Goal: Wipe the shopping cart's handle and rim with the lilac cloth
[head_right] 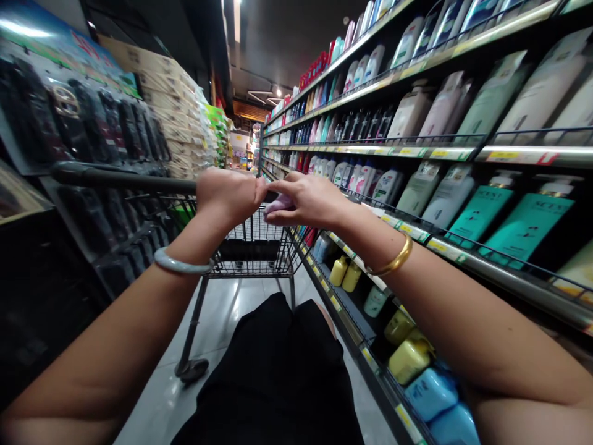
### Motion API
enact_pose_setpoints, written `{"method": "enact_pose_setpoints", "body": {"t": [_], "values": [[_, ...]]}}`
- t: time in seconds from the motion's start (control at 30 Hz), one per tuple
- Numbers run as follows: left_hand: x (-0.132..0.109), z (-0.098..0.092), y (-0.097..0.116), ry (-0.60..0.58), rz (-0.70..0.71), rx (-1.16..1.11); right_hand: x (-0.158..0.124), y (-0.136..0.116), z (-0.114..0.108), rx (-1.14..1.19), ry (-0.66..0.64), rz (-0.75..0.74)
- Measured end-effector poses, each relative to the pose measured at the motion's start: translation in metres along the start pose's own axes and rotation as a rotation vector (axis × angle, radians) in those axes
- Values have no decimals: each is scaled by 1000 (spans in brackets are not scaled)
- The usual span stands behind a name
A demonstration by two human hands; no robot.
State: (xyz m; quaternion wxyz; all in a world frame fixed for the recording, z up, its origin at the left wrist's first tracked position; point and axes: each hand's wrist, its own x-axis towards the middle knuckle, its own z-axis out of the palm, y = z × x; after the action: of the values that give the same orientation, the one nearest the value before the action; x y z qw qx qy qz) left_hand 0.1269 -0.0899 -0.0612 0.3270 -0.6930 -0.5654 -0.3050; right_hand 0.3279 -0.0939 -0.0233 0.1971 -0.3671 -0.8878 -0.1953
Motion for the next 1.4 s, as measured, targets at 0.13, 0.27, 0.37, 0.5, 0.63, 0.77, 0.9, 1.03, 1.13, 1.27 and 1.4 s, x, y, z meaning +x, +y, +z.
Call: {"method": "enact_pose_setpoints", "body": {"t": [0.13,0.27,0.37,0.5,0.63,0.77,0.9,1.03,1.13,1.27,1.4], "values": [[2,1,4,-9,-7,5,9,29,1,345,-42,203],[4,7,5,32,-13,-22,30,54,1,596,14,503],[5,11,4,42,-3,-46,39,57,1,653,-95,512],[5,12,3,41,-25,-77,35,40,3,484,-178,438],[4,10,3,30,-39,-112,10,15,13,101,149,301],[2,6,5,14,-50,-131,-7,27,22,129,305,206],[4,7,9,9,-25,-140,3,65,20,318,403,437],[6,11,11,19,-27,-127,-3,48,28,43,615,463],[8,15,10,28,-36,-146,-28,14,49,-185,571,281],[10,21,9,65,-65,-192,-57,11,70,-206,548,201],[11,22,13,71,-26,-171,-52,29,72,-124,747,353]]}}
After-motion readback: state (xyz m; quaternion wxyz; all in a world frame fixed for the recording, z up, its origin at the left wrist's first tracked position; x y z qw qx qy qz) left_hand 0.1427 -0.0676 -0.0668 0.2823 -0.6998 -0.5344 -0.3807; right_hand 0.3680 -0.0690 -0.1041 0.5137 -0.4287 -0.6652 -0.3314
